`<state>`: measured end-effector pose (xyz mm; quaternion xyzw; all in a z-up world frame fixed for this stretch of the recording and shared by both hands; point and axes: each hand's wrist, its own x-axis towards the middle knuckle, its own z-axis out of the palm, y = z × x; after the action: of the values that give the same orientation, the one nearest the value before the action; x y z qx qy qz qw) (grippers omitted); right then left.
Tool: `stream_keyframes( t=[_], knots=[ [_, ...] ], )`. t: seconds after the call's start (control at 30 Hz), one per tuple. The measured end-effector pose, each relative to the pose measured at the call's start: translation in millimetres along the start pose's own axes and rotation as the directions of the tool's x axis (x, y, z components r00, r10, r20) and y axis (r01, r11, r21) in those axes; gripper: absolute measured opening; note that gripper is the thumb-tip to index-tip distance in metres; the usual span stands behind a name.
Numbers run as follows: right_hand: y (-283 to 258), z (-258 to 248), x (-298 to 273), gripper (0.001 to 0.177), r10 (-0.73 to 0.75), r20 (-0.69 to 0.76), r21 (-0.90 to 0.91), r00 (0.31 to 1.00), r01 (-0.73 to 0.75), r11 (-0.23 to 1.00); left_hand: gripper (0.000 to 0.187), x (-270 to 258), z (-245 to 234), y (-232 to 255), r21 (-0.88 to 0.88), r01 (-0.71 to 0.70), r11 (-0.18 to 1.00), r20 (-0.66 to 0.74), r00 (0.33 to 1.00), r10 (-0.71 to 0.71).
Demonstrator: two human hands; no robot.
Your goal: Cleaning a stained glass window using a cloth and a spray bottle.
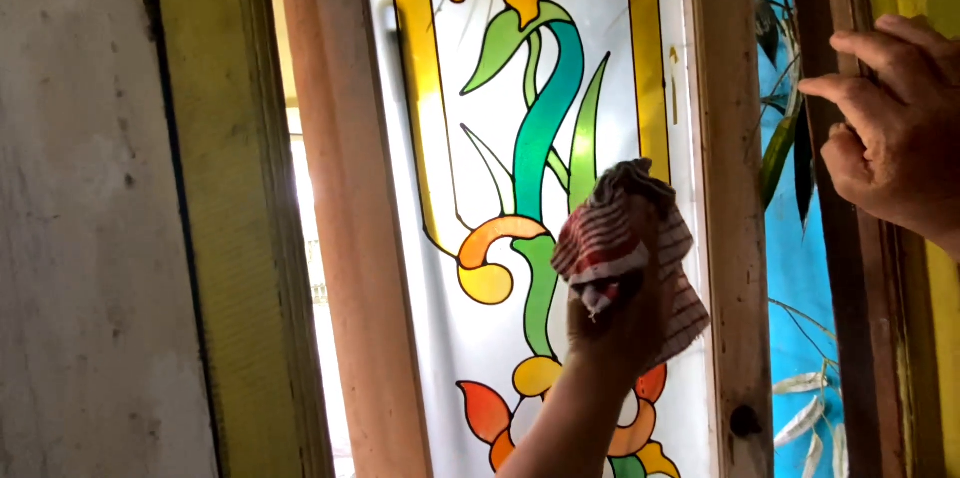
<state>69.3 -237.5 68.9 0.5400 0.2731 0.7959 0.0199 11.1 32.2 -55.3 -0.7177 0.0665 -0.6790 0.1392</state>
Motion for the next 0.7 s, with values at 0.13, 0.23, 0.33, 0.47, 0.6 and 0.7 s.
stream_keyframes(
  t=[0.13, 0.23, 0.33, 0.47, 0.6, 0.7],
  knots=[
    [-13, -29, 19, 0.049, -0.021, -0.002, -0.067, 1.000, 0.021, 0.998, 0.076, 41, -34, -15, -0.051, -0.072, 0.996, -0.091, 0.994, 0.067],
    [-15, -37, 23, 0.046, -0.057, 0.047, -0.208, 0.997, 0.066, 0.976, 0.083, 89, -34, -42, -0.219, -0.047, 0.975, -0.043, 0.998, 0.039],
    [-9, -27, 14, 0.044, -0.060, 0.029, -0.137, 0.998, 0.064, 0.989, 0.087, 138, -50, -73, -0.369, 0.215, 0.904, 0.210, 0.967, -0.144],
    [-16, -32, 21, 0.044, -0.017, 0.057, -0.178, 0.998, 0.027, 0.984, 0.080, 151, -61, -89, 0.221, 0.039, 0.974, -0.229, 0.973, 0.013],
    [-13, -21, 17, 0.043, -0.010, 0.112, -0.279, 0.994, 0.041, 0.959, 0.074, 126, -47, -81, 0.159, 0.065, 0.985, -0.248, 0.969, -0.024],
    [-7, -6, 4, 0.045, 0.008, 0.059, -0.051, 0.998, -0.005, 0.999, 0.081, 103, -43, -68, -0.275, 0.009, 0.962, -0.202, 0.977, -0.067]
  ],
)
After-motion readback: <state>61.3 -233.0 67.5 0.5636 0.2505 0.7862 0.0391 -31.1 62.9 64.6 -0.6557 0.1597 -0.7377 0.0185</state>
